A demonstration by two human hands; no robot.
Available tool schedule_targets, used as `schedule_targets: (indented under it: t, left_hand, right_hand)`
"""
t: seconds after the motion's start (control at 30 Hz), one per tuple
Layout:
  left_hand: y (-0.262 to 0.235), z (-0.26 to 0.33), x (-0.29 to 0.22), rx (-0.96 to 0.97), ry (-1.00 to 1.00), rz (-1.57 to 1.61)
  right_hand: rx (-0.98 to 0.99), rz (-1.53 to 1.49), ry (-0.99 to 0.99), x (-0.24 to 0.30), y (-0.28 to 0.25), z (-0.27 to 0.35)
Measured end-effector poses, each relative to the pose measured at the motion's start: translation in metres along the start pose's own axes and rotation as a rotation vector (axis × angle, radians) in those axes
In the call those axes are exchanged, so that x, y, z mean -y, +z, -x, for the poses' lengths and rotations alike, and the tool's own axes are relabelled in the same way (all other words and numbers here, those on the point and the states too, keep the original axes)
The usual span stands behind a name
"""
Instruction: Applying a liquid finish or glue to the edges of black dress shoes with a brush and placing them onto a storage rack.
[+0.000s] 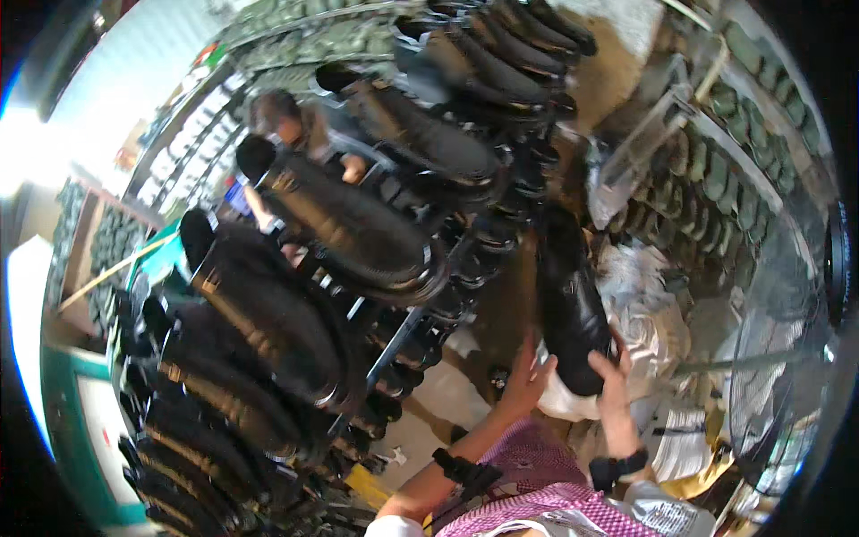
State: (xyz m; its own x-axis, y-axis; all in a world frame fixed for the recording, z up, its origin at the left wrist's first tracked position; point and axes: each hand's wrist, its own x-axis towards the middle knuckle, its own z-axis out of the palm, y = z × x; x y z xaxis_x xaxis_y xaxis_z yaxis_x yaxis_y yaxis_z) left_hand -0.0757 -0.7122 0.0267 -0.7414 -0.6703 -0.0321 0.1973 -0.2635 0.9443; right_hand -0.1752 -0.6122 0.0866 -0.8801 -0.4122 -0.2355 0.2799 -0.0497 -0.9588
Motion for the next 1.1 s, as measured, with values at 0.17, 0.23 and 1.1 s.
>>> schedule_targets:
  t: [0.17, 0.23, 1.1]
  left_hand:
    - [-0.077, 0.023, 0.056, 0.028, -0.653, 0.055]
    - [-0.117, 0.054, 0.094, -0.087, -0.711, -0.027]
    - [-0.197, 0.111, 0.103, -0.716, -0.956, 0.28]
  right_hand:
    - [0.035, 0.11, -0.097, 0.026, -0.017, -0.123]
    - [0.131, 0.177, -0.123, 0.036, -0.01, -0.18]
    - [-0.016, 0.247, -0.372, 0.029, 0.132, -0.541]
